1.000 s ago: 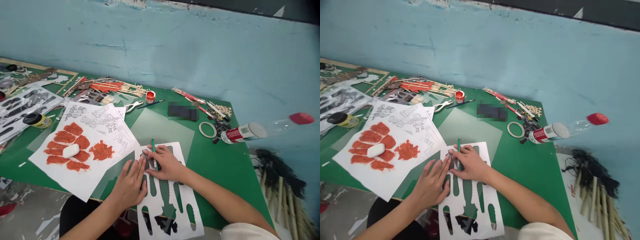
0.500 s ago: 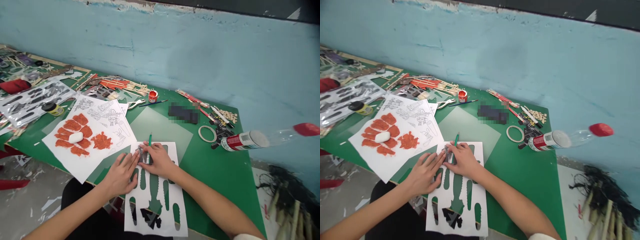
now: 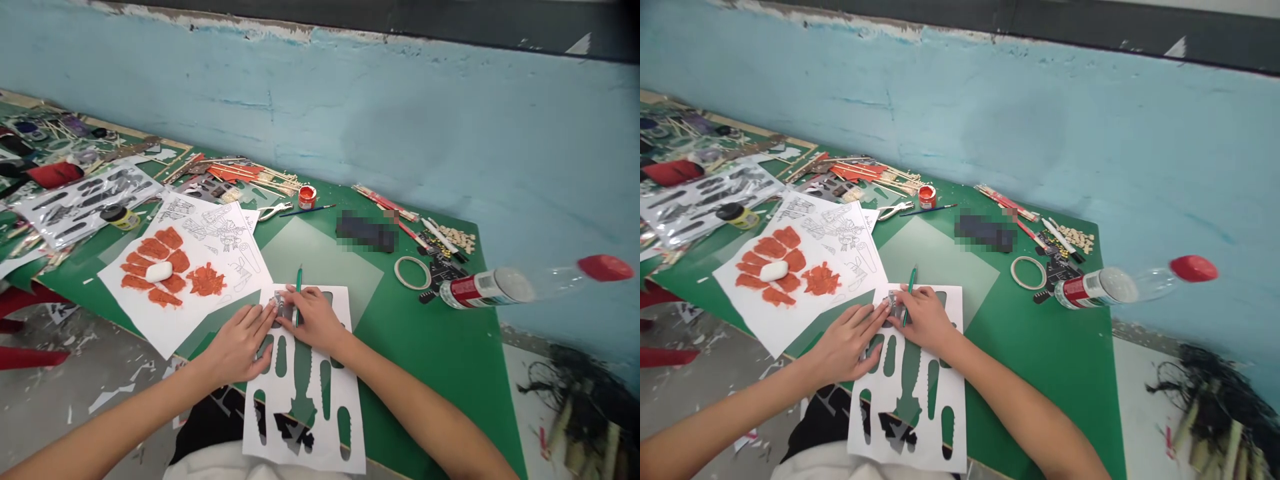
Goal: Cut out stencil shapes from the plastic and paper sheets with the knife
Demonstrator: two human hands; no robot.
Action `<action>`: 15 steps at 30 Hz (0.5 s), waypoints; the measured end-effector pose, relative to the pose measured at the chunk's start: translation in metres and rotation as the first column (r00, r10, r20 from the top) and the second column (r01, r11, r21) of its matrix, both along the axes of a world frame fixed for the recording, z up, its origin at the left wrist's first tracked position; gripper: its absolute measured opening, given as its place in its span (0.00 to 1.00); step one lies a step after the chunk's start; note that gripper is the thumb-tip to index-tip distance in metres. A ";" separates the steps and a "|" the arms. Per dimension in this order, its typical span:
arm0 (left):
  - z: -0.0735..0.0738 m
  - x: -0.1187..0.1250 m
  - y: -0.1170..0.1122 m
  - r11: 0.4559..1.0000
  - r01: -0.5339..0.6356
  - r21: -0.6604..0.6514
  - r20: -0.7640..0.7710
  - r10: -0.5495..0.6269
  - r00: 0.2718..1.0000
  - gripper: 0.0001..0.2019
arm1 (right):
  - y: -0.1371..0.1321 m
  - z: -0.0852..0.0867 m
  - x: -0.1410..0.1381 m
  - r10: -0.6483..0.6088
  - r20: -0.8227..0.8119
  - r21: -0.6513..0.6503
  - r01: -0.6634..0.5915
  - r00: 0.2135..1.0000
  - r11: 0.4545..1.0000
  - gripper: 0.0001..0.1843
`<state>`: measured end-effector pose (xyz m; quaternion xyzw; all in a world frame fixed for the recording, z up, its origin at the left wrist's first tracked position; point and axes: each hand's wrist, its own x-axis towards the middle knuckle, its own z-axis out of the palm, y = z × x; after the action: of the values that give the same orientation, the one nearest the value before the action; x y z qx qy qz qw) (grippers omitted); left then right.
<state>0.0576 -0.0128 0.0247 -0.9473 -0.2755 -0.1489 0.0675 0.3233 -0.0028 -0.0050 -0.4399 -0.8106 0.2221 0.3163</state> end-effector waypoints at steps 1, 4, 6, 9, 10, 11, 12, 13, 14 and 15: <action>0.000 0.000 0.001 1.000 0.004 0.000 0.004 -0.004 1.000 0.24 | -0.001 0.000 0.000 0.002 0.001 0.006 -0.002 1.000 1.000 0.20; -0.001 0.000 0.003 1.000 0.017 0.000 0.020 -0.017 1.000 0.24 | -0.003 0.002 0.002 0.006 0.002 0.022 -0.006 1.000 1.000 0.15; -0.002 -0.001 0.006 1.000 0.028 0.002 0.031 -0.028 0.999 0.23 | -0.004 0.004 0.003 0.007 0.000 0.029 -0.007 1.000 1.000 0.16; -0.004 -0.003 0.009 0.999 0.053 0.009 0.042 -0.053 0.998 0.24 | -0.004 0.006 0.004 0.005 -0.004 0.030 -0.005 1.000 1.000 0.18; -0.005 -0.004 0.011 0.998 0.063 0.013 0.045 -0.063 0.997 0.24 | -0.005 0.007 0.004 0.002 -0.005 0.028 -0.002 1.000 1.000 0.18; -0.006 -0.004 0.012 0.997 0.074 0.019 0.048 -0.075 0.996 0.23 | -0.005 0.008 0.004 -0.003 -0.005 0.024 0.003 1.000 1.000 0.19; -0.007 -0.005 0.014 0.996 0.088 0.026 0.051 -0.089 0.995 0.23 | -0.006 0.009 0.005 -0.008 -0.005 0.020 0.008 1.000 1.000 0.19; -0.007 -0.006 0.016 0.994 0.101 0.033 0.055 -0.103 0.993 0.23 | -0.006 0.010 0.005 -0.011 -0.004 0.015 0.011 1.000 1.000 0.19; -0.007 -0.006 0.017 0.993 0.115 0.038 0.059 -0.118 0.991 0.23 | -0.007 0.010 0.005 -0.012 -0.003 0.009 0.012 1.000 1.000 0.19; -0.008 -0.007 0.020 0.991 0.129 0.041 0.063 -0.132 0.989 0.23 | -0.007 0.011 0.005 -0.013 -0.001 0.004 0.013 1.000 1.000 0.18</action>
<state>0.0508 0.0068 0.0172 -0.9565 -0.2121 -0.1893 0.0661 0.3284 -0.0101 0.0064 -0.4444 -0.8081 0.2187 0.3189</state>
